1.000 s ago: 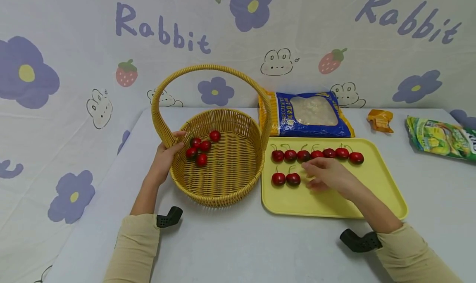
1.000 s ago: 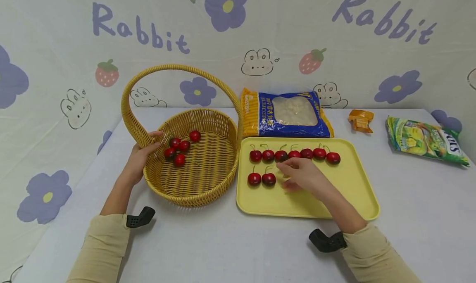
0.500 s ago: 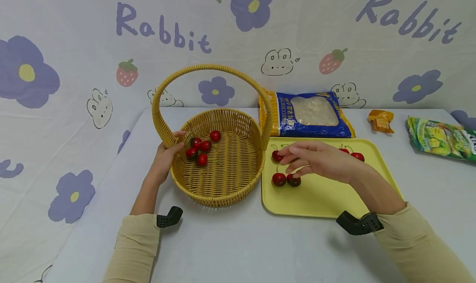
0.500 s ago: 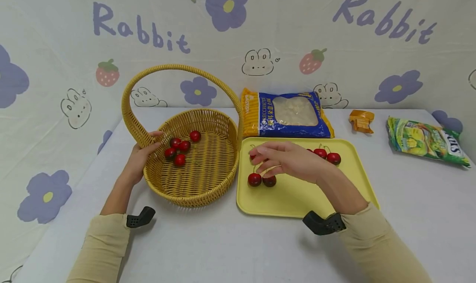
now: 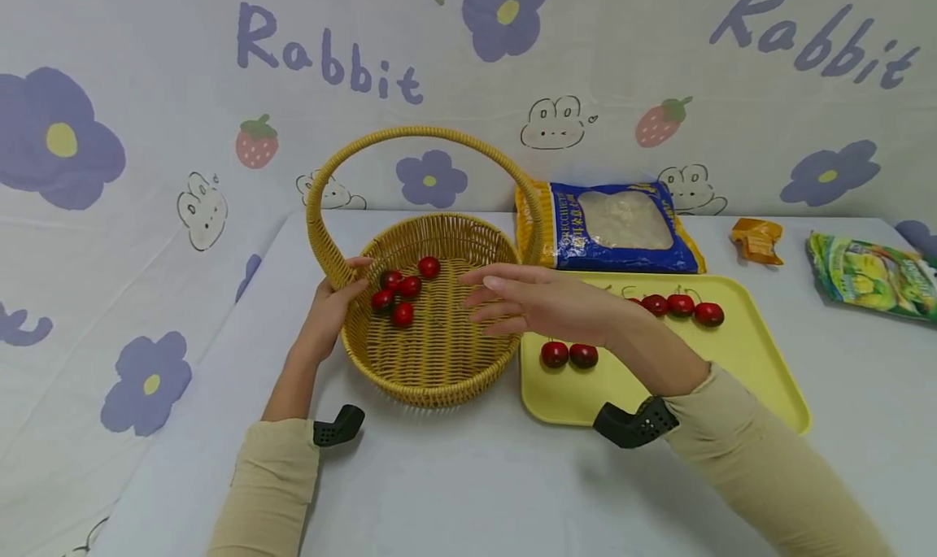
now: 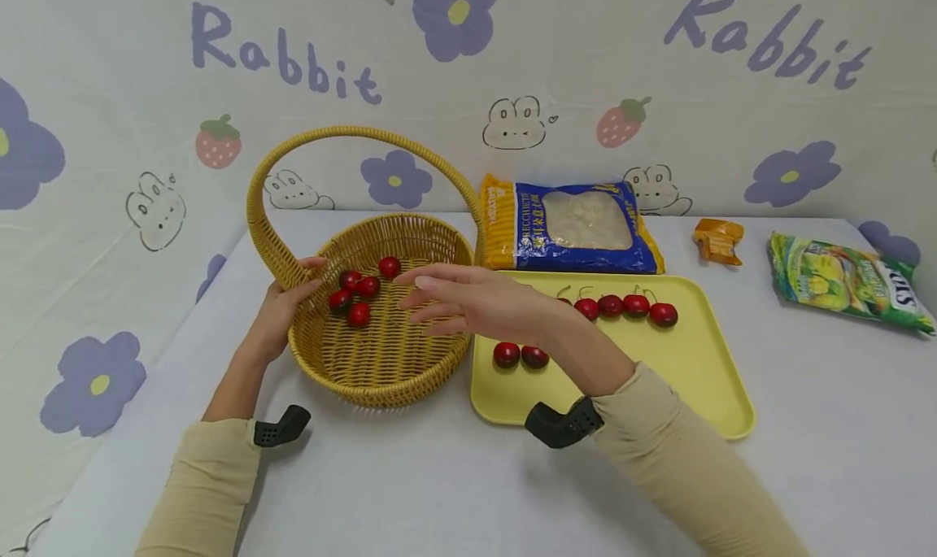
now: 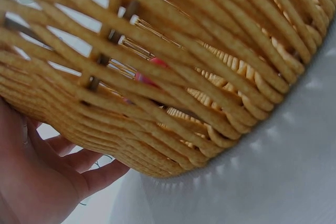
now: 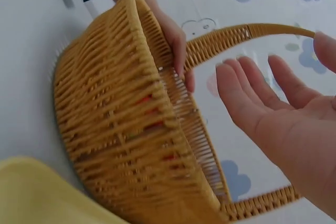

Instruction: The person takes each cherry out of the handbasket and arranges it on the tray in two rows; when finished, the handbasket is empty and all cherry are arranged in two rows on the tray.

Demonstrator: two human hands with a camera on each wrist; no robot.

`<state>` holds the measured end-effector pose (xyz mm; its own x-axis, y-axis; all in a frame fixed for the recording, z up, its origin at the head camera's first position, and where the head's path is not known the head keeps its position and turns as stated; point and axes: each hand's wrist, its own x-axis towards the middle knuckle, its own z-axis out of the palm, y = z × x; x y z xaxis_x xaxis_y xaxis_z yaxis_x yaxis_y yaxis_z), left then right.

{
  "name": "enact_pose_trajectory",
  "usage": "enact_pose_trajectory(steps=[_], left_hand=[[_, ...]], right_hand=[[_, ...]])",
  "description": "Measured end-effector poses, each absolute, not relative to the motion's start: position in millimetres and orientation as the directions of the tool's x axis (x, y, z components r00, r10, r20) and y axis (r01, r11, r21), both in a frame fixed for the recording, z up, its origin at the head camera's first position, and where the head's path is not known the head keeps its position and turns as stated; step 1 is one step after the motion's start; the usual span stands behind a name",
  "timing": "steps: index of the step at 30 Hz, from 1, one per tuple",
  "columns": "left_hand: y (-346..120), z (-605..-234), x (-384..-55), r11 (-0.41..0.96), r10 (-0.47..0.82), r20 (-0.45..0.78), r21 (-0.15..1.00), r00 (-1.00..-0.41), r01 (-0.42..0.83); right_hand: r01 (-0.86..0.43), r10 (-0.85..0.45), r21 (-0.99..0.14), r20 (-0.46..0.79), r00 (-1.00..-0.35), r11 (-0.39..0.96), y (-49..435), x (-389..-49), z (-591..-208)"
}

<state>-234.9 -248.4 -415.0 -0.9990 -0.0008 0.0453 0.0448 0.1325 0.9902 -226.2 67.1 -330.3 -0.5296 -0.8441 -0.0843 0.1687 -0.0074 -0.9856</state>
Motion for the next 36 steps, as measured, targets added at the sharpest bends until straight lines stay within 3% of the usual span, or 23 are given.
enact_pose_trajectory(steps=[12,27,36], left_hand=[[-246.9,-414.2,-236.5,0.136,0.005,0.052,0.989,-0.999,0.052],[-248.1,-416.4,-237.3,0.133,-0.004,0.049,0.990,-0.999,0.048],[-250.2,-416.4,-236.9,0.134,-0.007,0.045,0.990,-0.999,0.044]], right_hand=[[0.269,-0.712,-0.956,-0.271,-0.648,0.119,19.8,-249.2,-335.6],[0.343,-0.511,-0.869,-0.489,-0.708,0.357,-19.0,-266.2,-354.7],[0.295,-0.431,-0.818,-0.525,-0.734,0.494,-38.2,-266.1,-358.0]])
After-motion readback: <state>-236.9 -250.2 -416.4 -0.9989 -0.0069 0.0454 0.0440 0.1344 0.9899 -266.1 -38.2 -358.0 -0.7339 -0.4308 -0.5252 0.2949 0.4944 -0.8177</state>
